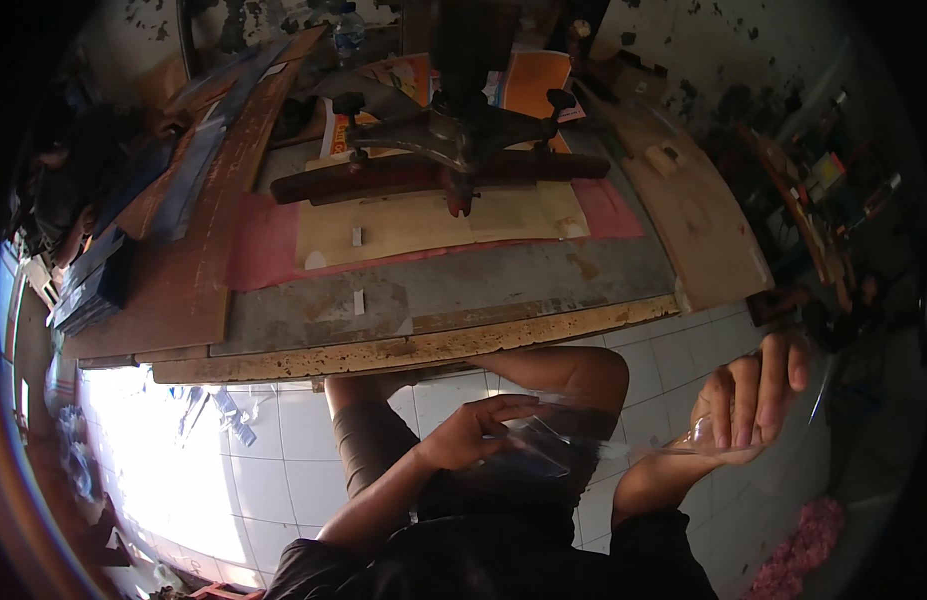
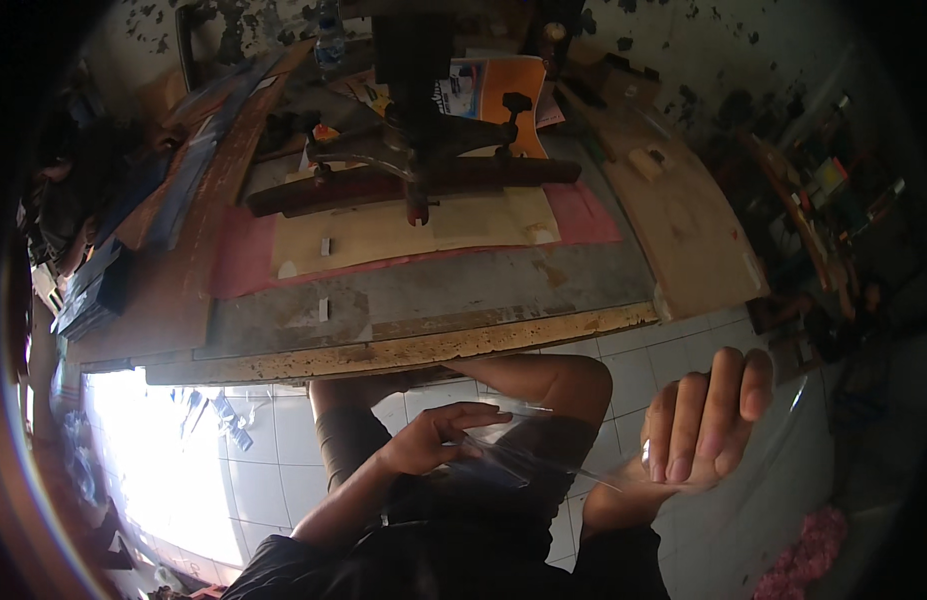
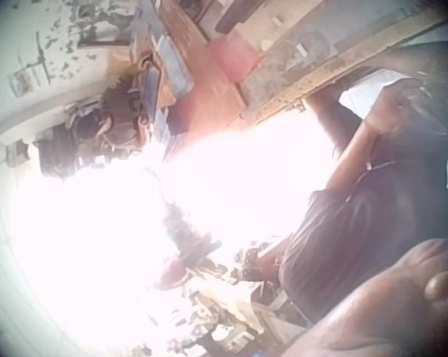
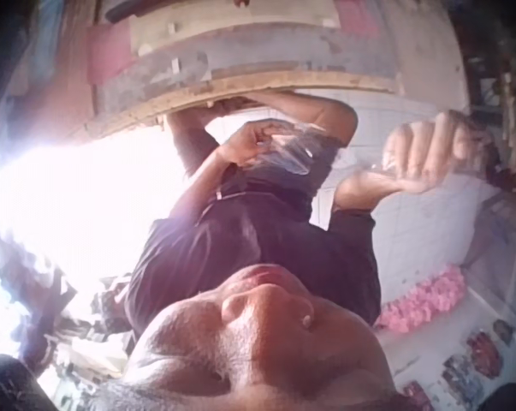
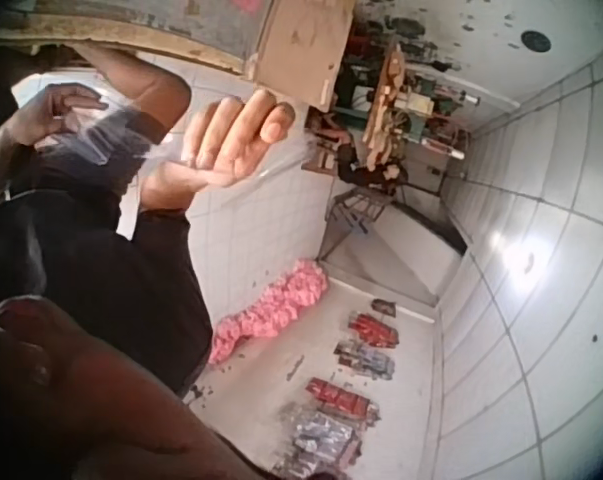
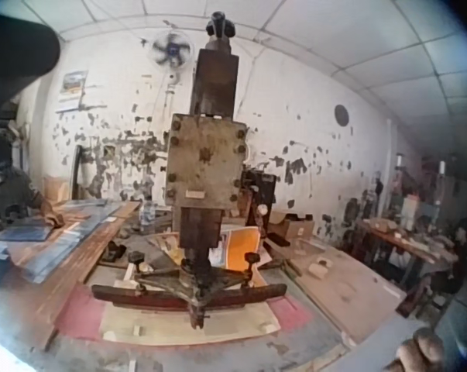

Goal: The person sits on the floor in a workshop and handles a stack of translucent plastic sheets. They repeatedly pick up individual sheets, unfold them, and place them on a nearby table.

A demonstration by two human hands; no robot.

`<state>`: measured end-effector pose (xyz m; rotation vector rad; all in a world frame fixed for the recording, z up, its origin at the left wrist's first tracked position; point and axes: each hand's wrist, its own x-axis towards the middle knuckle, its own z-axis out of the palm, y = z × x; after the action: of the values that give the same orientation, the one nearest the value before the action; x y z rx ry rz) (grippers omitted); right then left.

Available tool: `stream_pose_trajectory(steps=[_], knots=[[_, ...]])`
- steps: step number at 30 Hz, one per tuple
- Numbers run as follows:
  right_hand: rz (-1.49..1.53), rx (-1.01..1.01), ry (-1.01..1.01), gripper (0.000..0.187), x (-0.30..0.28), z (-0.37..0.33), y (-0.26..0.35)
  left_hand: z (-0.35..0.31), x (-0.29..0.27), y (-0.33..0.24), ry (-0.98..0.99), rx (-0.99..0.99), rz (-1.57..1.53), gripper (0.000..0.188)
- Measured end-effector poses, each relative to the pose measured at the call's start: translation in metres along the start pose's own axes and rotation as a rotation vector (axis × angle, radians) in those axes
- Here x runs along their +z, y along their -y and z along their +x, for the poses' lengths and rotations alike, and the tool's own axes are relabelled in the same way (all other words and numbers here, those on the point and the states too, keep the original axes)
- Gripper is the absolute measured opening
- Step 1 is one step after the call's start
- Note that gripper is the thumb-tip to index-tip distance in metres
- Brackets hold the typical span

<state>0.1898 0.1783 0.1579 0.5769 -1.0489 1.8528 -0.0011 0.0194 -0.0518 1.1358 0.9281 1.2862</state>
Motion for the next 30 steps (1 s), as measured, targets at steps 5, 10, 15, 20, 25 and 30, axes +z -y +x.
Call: stream_pose_trajectory(steps=[5, 10, 15, 20, 25, 30], knots=[[-0.302, -0.001, 0.155, 0.006, 0.013, -0.014, 0.003, 0.000, -0.001, 0.001, -0.168, -0.116, -0.031, 0.103], [-0.384, -0.059, 0.107, 0.017, 0.014, -0.020, -0.011, 0.005, -0.006, 0.012, -0.281, -0.147, 0.023, 0.114], [-0.474, -0.125, 0.031, 0.017, 0.018, -0.020, -0.019, -0.003, -0.008, 0.011, -0.235, -0.175, 0.170, 0.106], [-0.625, -0.175, 0.028, 0.021, 0.016, -0.017, -0.033, -0.016, -0.013, 0.002, -0.225, -0.305, 0.368, 0.088], [-0.799, -0.229, -0.099, 0.023, 0.023, 0.001, -0.057, -0.044, -0.010, 0.014, -0.243, -0.141, 0.292, 0.056], [-0.929, -0.203, -0.279, 0.037, 0.013, 0.045, -0.113, -0.081, 0.000, 0.036, -0.451, -0.013, 0.210, 0.035]])
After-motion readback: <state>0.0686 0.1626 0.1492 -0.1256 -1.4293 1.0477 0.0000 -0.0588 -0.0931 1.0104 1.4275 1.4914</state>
